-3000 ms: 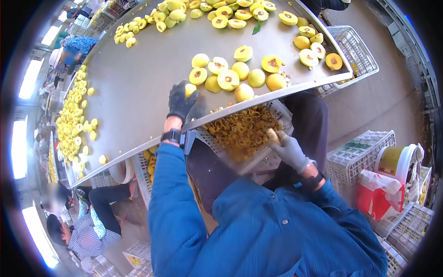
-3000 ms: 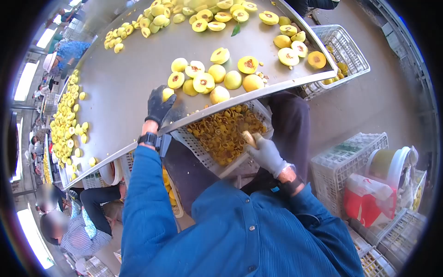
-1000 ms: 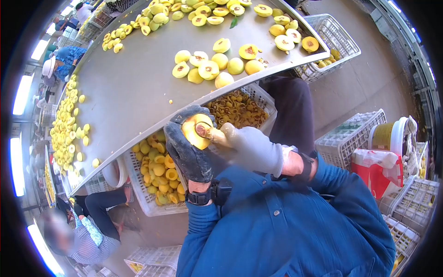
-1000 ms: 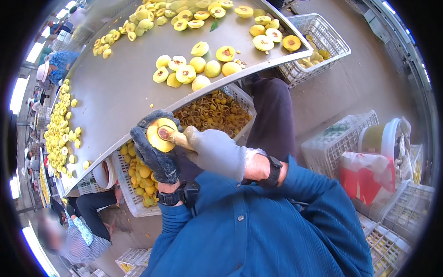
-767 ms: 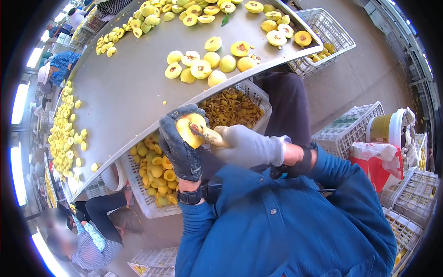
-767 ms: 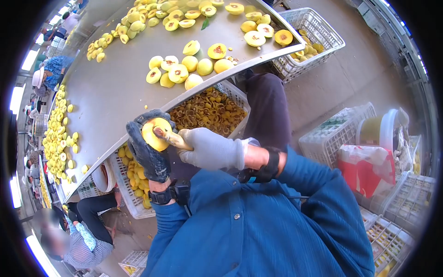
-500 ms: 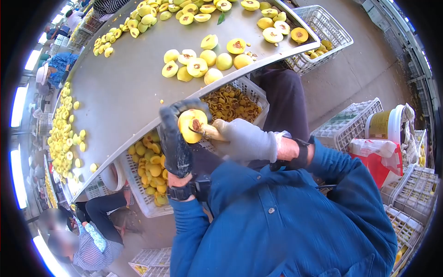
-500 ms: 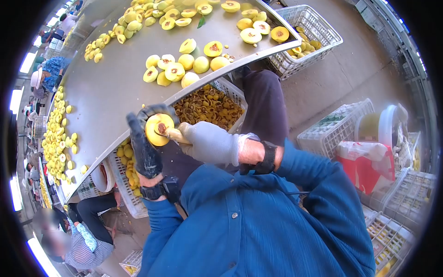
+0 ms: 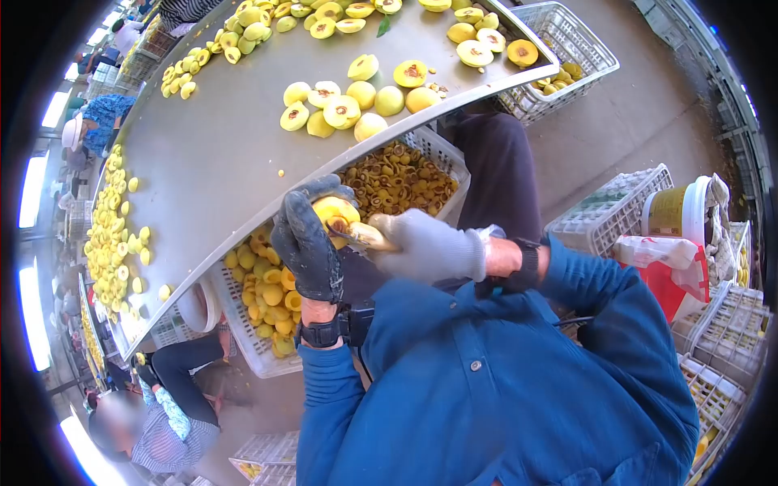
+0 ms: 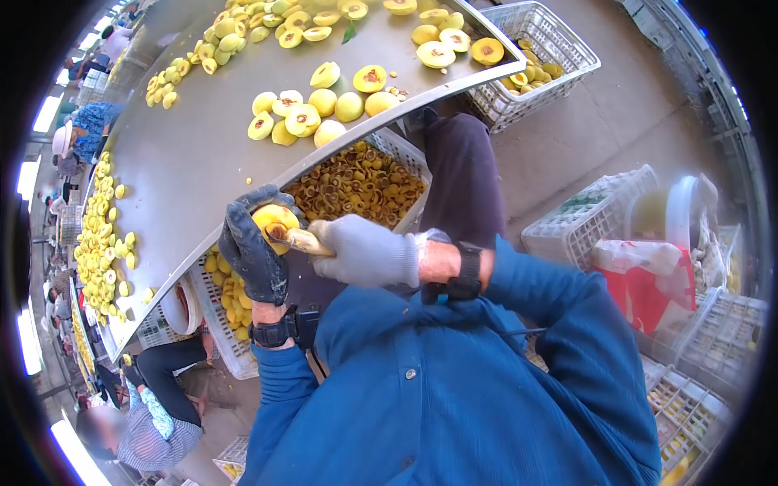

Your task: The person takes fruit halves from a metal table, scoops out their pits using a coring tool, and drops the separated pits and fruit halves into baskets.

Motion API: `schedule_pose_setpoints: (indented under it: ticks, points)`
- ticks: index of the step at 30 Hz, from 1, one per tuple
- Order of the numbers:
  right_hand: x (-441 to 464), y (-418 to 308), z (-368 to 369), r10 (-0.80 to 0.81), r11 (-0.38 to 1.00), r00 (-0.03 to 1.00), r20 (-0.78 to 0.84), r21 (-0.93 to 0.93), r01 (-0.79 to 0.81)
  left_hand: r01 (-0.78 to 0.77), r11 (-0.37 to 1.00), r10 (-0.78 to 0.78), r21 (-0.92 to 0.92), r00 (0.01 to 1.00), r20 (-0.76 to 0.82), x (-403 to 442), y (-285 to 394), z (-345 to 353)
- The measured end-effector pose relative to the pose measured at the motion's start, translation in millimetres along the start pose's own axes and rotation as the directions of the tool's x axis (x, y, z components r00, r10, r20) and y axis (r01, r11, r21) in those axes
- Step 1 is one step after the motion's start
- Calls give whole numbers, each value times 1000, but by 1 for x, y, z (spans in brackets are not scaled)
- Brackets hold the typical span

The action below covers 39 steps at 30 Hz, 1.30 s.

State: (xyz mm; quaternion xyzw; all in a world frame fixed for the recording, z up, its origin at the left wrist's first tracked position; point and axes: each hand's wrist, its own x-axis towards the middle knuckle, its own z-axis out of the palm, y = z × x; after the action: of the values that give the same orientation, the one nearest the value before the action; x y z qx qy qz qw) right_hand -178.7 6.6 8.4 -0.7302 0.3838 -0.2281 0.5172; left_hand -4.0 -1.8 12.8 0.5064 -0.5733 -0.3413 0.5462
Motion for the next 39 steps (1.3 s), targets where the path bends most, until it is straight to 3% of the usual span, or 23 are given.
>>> schedule_pose_setpoints:
  ticks: [1,5,6,9,10,14,17,22,25,26,27,29,30,37,38,39]
  points:
    - [1,-4,-6,27,992,1000,-10,-124,-28,25,1000,-25,14,1000,-15,2,-2,1]
    - [9,-9,-14,89,996,992,88,-12,-88,101,994,-105,-33,988,-113,8,-2,6]
    - [15,2,-1,-109,994,994,-23,13,110,85,994,-94,-61,982,-166,9,-1,9]
    - [12,-12,-8,76,990,997,-6,-120,-76,126,990,-137,-64,967,-213,11,6,15]
    - [15,0,-3,1,971,998,-64,-241,-16,49,997,-37,68,987,-157,12,2,9]
    - [18,-1,-4,-56,998,998,-15,-23,56,122,981,-107,148,989,-104,18,16,7]
    - [23,-8,-3,-48,998,999,-23,39,48,149,987,-159,-57,947,-280,21,14,15]
    - [30,-11,-6,-38,995,998,-47,-91,33,64,965,-184,-253,854,-487,20,10,34]
    - [25,-10,-18,3,987,1000,27,-160,1,129,958,-211,-257,923,-322,14,2,25]
    - [23,-12,-22,30,978,998,56,-208,-18,73,993,-94,-94,966,-242,13,1,20]
    - [21,-13,-23,60,967,995,84,-253,-37,77,994,-91,-73,974,-208,14,1,17]
    - [20,-6,-15,32,999,994,101,-15,-30,76,997,-80,-32,986,-144,17,6,13]
    - [21,-4,-12,13,994,994,110,102,-25,90,993,-97,-71,989,-109,19,6,11]
    - [5,-15,0,130,872,980,152,453,-185,87,898,-92,-432,996,10,18,-9,11]
    - [5,-14,-2,154,874,971,182,433,-219,87,894,-97,-440,995,0,16,-12,15]
    - [3,-11,-5,128,949,981,144,269,-164,91,889,-106,-449,994,-8,13,-13,18]
